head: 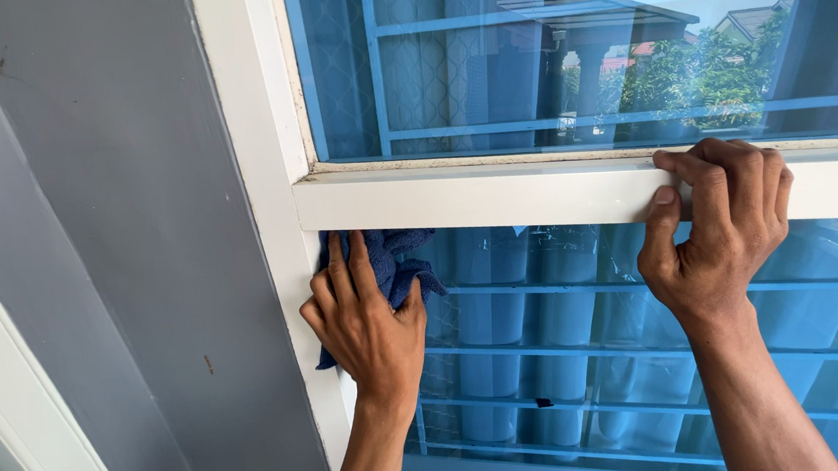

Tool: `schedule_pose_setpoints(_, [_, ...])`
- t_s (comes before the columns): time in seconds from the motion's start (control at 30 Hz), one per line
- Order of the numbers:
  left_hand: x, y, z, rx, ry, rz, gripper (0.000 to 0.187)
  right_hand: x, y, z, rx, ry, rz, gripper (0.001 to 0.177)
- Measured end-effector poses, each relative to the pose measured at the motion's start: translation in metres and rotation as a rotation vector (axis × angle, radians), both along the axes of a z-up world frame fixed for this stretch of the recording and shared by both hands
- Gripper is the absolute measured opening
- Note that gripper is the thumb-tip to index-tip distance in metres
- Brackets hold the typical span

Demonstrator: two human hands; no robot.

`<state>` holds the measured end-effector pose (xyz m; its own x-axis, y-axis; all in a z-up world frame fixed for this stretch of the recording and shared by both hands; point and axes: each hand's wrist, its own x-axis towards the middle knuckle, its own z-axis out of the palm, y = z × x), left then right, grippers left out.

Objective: The person wipes a large window pane with a blue cloth, moving methodically across the surface to remove dirt and streaks. The person uses a spray bottle to apply cleaning solution and continues wiping until the glass appears clear.

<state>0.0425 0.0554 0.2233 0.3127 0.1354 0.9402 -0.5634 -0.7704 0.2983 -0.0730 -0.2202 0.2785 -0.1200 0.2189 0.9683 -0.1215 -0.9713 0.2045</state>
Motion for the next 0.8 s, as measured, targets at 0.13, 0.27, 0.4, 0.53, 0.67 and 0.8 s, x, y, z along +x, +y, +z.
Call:
schedule_pose_setpoints(0.13, [-0.009,0.0,-0.014,0.022,0.051,0.011,0.089,0.0,0.002,0.0,0.029,0.006,0.026,0.021])
schedule_pose_setpoints(0.27, [0.001,-0.007,-0.002,0.015,0.007,0.005,0.091,0.002,0.007,0.003,0.017,-0.03,0.025,0.02])
schedule_pose_setpoints(0.4, [0.003,-0.027,0.0,-0.045,-0.031,-0.074,0.087,0.0,0.009,0.006,0.023,-0.025,0.059,0.019])
schedule_pose_setpoints(0.53, [-0.037,-0.086,-0.045,0.183,-0.052,-0.398,0.107,-0.003,0.013,0.008,0.017,-0.024,0.045,0.017])
schedule_pose_setpoints(0.67, [-0.038,-0.092,-0.059,0.247,-0.09,-0.502,0.106,-0.016,0.017,0.013,-0.026,0.026,0.044,0.017])
schedule_pose_setpoints(0.8, [-0.014,-0.064,-0.037,-0.02,-0.082,-0.396,0.098,-0.025,0.021,0.014,-0.034,0.076,0.079,0.02])
